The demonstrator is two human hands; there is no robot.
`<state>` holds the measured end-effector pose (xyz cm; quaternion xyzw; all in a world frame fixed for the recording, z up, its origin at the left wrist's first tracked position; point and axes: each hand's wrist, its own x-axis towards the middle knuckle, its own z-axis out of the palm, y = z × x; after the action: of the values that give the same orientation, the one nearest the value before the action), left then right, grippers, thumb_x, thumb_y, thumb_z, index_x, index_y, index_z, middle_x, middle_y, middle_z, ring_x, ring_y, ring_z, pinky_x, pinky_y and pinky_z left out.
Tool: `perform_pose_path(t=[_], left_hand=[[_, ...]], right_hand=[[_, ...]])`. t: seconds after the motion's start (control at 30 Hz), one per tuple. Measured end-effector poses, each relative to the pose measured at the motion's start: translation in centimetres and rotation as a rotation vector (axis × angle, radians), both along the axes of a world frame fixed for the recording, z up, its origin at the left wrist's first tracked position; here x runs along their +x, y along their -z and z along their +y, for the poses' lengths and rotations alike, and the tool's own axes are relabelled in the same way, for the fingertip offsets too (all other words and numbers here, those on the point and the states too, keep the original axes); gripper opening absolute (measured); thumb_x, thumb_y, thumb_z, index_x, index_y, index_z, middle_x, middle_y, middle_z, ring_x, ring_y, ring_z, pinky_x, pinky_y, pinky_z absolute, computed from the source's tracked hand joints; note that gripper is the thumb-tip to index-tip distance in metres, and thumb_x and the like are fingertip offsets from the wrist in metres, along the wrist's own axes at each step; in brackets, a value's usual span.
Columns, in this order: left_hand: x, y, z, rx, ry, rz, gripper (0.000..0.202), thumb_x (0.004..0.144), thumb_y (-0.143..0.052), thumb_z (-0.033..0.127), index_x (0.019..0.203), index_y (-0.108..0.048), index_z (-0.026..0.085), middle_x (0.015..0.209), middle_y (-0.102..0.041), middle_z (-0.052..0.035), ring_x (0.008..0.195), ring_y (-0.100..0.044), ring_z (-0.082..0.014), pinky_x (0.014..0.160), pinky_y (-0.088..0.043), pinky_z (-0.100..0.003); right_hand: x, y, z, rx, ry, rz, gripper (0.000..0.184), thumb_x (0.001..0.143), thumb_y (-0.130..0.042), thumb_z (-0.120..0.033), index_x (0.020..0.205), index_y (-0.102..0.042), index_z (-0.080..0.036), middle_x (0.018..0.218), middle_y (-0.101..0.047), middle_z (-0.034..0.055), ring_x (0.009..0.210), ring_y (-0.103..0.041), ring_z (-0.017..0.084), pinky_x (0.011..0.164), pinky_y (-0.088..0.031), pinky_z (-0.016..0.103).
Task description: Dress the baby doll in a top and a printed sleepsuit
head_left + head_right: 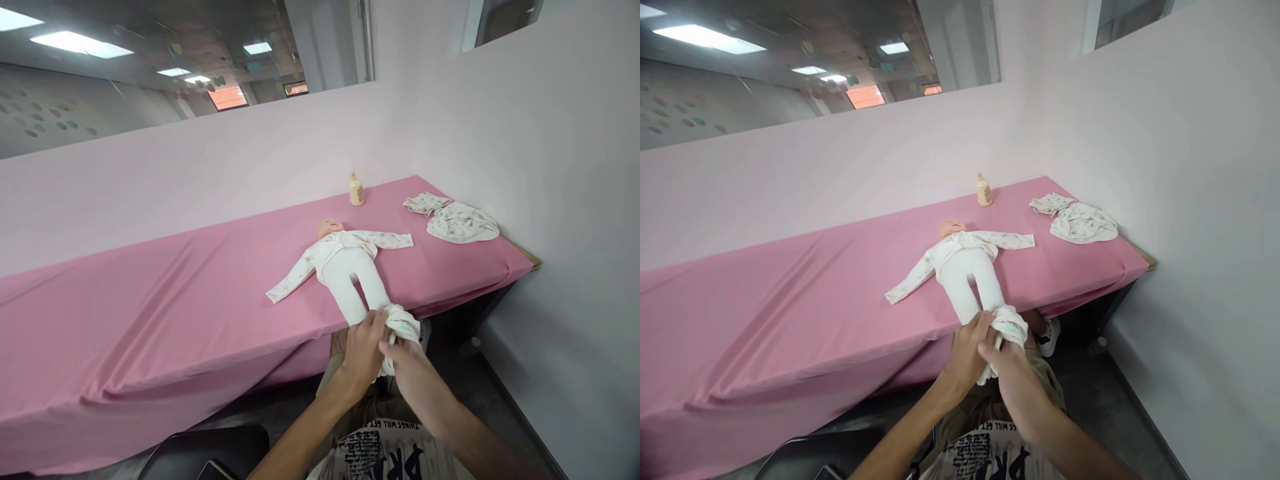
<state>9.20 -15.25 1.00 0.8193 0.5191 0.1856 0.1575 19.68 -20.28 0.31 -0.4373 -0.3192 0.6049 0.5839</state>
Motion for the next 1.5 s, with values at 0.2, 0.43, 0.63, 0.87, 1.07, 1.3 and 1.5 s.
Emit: perform_pose_path(t=[0.2,0.43,0.63,0.87,1.07,1.3,1.5], left_hand=[[-1.1,0.9,0.7,-0.028,-0.043,-0.282,0.015,0.095,-0.037,0.023,0.09,-0.051,0.021,0.082,-0.06,-0.0023,0.071,-0.05,-0.0162,0.066,-0.032,-0.026],[-0.1,1.6,1.7,-0.149,-0.215,-0.416,0.014,0.088,-0.038,0.017,0.076,-0.042,0.021,0.068,-0.05,0.0024,0.065,-0.045,-0.0144,0.063,-0.029,-0.025],[-0.2,1.9,2.5,-0.183,-0.274,-0.492,0.013,0.087,-0.038,0.019,0.075,-0.041,0.021,0.072,-0.051,0.0019,0.071,-0.048,-0.0153,0.066,-0.032,-0.024],[0.1,2.1,2.2,-0.206,-0.267,-0.563,0.01,0.085,-0.037,0.018,0.078,-0.043,0.021,0.072,-0.05,0.0023,0.071,-0.049,-0.0151,0.067,-0.034,-0.024],[0.0,2.3,2.0,-0.238,-0.29,-0.594,0.011,0.085,-0.036,0.016,0.077,-0.043,0.021,0.074,-0.051,0.0019,0.074,-0.049,-0.0149,0.069,-0.035,-0.024],[-0.3,1.9,1.9,-0.266,-0.276,-0.696,0.012,0.086,-0.035,0.018,0.078,-0.043,0.021,0.072,-0.046,0.0018,0.072,-0.044,-0.0144,0.067,-0.036,-0.024],[-0.2,1.8,2.3,-0.348,-0.318,-0.823,0.011,0.084,-0.038,0.018,0.075,-0.043,0.02,0.07,-0.044,0.0024,0.07,-0.044,-0.013,0.066,-0.037,-0.022]], right_hand=[[-0.2,-0.2,-1.9,-0.118,-0.105,0.025,0.05,0.08,-0.066,-0.031,0.129,-0.055,-0.032,0.138,-0.053,-0.0011,0.134,-0.041,0.02,0.114,-0.03,0.036],[2.1,2.0,-0.8,0.083,0.002,-0.371,0.03,0.084,-0.063,-0.037,0.112,-0.07,-0.027,0.123,-0.065,0.004,0.121,-0.052,0.027,0.111,-0.033,0.04],[3.2,3.9,0.5,0.178,0.177,-0.42,0.021,0.089,-0.056,-0.038,0.099,-0.068,-0.023,0.104,-0.068,0.0067,0.099,-0.062,0.023,0.091,-0.047,0.037],[3.9,5.9,2.4,0.176,0.283,-0.485,0.022,0.072,-0.075,-0.033,0.086,-0.064,-0.021,0.091,-0.062,0.0039,0.088,-0.057,0.021,0.086,-0.046,0.035],[5.8,5.4,4.3,0.154,-0.092,-0.295,0.051,0.065,-0.078,-0.022,0.113,-0.058,-0.021,0.101,-0.066,0.0028,0.088,-0.061,0.019,0.085,-0.049,0.035],[8.8,4.0,7.7,0.319,-0.427,-0.548,0.056,0.059,-0.084,-0.027,0.111,-0.064,-0.019,0.107,-0.066,0.0042,0.098,-0.059,0.023,0.091,-0.046,0.038],[8.7,4.1,8.4,0.407,-0.473,-0.59,0.074,0.058,-0.084,-0.026,0.125,-0.054,-0.02,0.108,-0.063,0.0052,0.097,-0.06,0.022,0.086,-0.049,0.034]])
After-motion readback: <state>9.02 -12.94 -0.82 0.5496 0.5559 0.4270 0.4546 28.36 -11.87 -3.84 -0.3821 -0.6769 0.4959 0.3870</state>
